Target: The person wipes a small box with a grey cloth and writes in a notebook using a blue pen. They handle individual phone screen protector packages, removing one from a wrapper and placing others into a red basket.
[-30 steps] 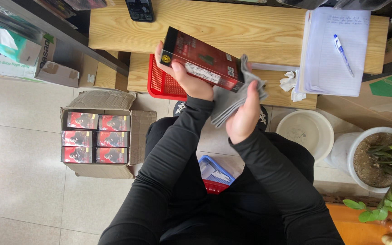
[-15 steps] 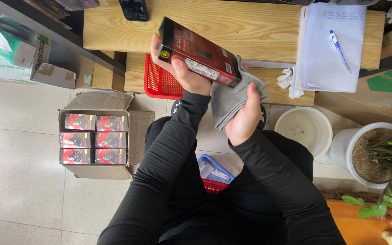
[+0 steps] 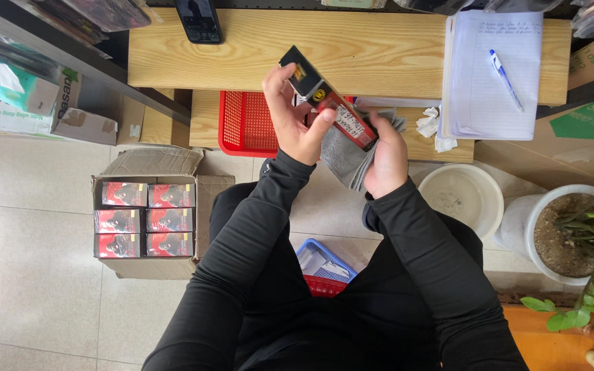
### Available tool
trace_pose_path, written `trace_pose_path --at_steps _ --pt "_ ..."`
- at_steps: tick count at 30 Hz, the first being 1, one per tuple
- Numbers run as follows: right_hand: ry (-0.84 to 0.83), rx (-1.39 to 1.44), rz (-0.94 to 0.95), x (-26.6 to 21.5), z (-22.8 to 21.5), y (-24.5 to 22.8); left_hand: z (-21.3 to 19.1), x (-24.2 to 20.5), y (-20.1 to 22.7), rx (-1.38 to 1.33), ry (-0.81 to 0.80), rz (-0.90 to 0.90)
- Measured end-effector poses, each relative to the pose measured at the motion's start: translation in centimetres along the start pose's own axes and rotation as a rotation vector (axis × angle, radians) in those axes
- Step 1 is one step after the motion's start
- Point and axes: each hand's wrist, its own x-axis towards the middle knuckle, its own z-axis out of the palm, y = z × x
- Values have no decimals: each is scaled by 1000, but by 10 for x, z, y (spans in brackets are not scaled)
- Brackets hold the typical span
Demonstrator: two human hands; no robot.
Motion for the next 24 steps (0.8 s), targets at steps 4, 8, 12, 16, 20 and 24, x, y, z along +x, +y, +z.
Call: trace_pose_path --at_steps 4,8,12,16,20,24 --pt "-28 -106 46 2 -6 -8 -20 9 -8 -52 -223 -31" --pt "-180 -136 217 6 -11 -8 -34 15 -20 -47 -292 -11" --pt "-346 -141 369 1 -6 -6 -28 30 -24 -320 -143 -106" --pt "-464 -60 413 0 -8 1 -25 30 -25 -476 -81 -152" --pt "-307 -63 361 8 -14 11 -22 26 -25 -581 13 -229" --pt "-120 18 97 20 -22 14 -24 26 -35 -856 171 -447"
